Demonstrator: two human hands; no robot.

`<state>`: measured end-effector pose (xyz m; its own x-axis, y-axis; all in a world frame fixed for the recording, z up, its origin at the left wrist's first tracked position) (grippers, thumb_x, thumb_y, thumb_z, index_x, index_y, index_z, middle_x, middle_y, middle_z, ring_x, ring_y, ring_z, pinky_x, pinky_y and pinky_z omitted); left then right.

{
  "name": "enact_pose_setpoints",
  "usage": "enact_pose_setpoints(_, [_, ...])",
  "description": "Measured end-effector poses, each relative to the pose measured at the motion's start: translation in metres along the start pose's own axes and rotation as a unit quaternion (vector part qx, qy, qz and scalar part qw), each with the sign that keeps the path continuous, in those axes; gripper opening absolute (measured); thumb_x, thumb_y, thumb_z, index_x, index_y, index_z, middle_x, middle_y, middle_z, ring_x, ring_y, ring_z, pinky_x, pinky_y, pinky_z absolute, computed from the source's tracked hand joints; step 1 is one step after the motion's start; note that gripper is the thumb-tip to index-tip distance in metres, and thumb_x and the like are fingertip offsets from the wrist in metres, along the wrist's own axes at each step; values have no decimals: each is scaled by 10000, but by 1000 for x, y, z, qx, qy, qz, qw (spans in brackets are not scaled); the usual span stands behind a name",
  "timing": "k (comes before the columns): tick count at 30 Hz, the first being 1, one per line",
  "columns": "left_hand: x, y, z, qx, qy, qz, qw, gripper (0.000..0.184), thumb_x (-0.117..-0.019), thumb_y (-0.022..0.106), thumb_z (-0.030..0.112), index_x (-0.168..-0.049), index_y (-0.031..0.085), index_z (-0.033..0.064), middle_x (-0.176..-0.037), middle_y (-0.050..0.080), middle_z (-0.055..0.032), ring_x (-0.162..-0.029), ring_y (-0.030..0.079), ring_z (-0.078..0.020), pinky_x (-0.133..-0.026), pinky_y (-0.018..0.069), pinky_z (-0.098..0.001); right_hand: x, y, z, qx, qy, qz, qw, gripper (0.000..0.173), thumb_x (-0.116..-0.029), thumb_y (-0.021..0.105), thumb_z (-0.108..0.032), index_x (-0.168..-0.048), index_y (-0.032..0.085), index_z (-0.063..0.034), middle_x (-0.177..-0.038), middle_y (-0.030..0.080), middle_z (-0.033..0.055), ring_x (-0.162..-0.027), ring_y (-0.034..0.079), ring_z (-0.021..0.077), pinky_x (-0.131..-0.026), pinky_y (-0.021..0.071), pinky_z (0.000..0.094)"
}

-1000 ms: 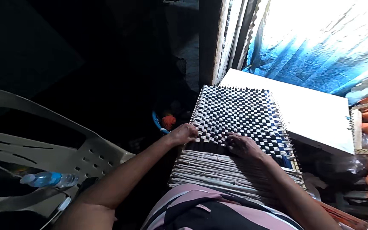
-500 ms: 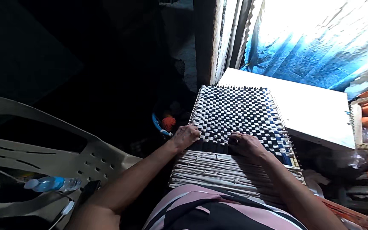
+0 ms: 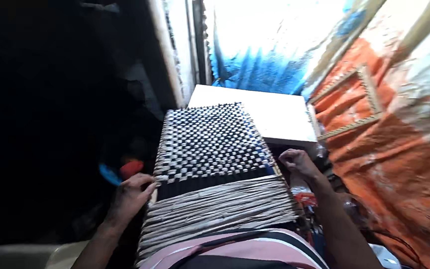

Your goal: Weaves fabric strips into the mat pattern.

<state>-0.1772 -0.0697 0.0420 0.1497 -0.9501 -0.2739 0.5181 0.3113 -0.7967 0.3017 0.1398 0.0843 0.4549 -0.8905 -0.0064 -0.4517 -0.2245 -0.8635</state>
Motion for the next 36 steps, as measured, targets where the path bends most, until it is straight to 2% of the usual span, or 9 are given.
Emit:
enact_pose_setpoints(3, [5,0,5,16,-31,25,999,192,-940,695,159,-1054,760,18,-1147,708,-216,-1098,671,-388,-969,503,-606,7,14,18,21,27,-68,997,205,-978,612,-106,-1097,760,-29,-1174,712,167,-1124,671,294,-1025,507,511])
enact_pose_setpoints(5, [15,7,-2,31,-86,12,996,307,-932,723,184,-1191,721,20,-1291,621,-271,-1196,599,-449,-995,464,-644,8,25,22,12,19,-99,995,221,-985,599,-120,-1120,755,-41,-1193,701,157,-1137,658,275,-1028,500,487])
enact_pose_setpoints(8, [33,24,-14,86,-166,-37,982,592,-929,700,245,-1459,534,40,-1411,516,-309,-1215,570,-461,-974,469,-640,9,25,21,-38,-9,-99,994,214,-988,617,-135,-1133,752,-54,-1223,691,133,-1144,651,211,-1025,503,404])
enact_pose_setpoints(12, [52,35,-22,146,-207,-34,967,647,-979,594,227,-1569,377,75,-1413,531,-299,-1223,580,-418,-1009,466,-594,5,18,4,-113,-62,-84,988,135,-942,693,-71,-1051,758,-25,-1246,663,145,-1174,633,195,-1022,523,364])
enact_pose_setpoints(17, [60,30,-29,200,-290,26,935,535,-1088,452,351,-1466,461,-27,-1398,545,-269,-1218,579,-287,-1035,465,-478,9,41,-1,10,-98,-225,969,257,-985,678,-264,-1041,771,-31,-1311,624,186,-1214,600,288,-1052,474,470])
enact_pose_setpoints(20, [65,36,-43,243,-343,-9,907,634,-1104,244,509,-1439,526,51,-1252,641,-124,-984,623,-95,-865,528,-341,18,37,1,0,-109,-210,972,228,-962,686,-206,-1007,760,4,-1284,637,210,-1214,605,330,-1056,476,513])
enact_pose_setpoints(23, [67,18,-50,209,-247,-118,939,463,-1113,369,294,-1280,624,-55,-1088,691,-153,-925,669,-149,-884,560,-382,24,38,1,-7,-120,-143,982,174,-947,677,-127,-996,762,17,-1269,655,235,-1236,607,370,-1067,476,538])
enact_pose_setpoints(26, [61,-1,-49,167,-150,-166,960,278,-1034,563,205,-1092,727,-11,-1052,721,-107,-968,667,-123,-928,536,-351,30,40,3,1,-124,-75,989,172,-931,680,-127,-993,763,10,-1283,647,255,-1192,628,418,-1005,504,600])
enact_pose_setpoints(36, [42,-6,-10,230,-118,-75,963,232,-1026,595,191,-1071,712,-4,-1016,695,-54,-932,624,-22,-891,505,-214,38,37,-8,64,-112,-68,989,147,-901,689,-22,-1015,756,42,-1324,569,373,-1232,537,580,-1010,429,719])
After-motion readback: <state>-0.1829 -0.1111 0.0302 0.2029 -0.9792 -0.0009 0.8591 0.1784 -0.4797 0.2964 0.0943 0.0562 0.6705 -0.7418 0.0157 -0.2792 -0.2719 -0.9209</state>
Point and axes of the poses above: each hand's wrist, its own x-axis away from the middle knuckle, its own y-axis out of the palm, z = x × y, the point moved 9 cm from there along -x, towards the middle knuckle
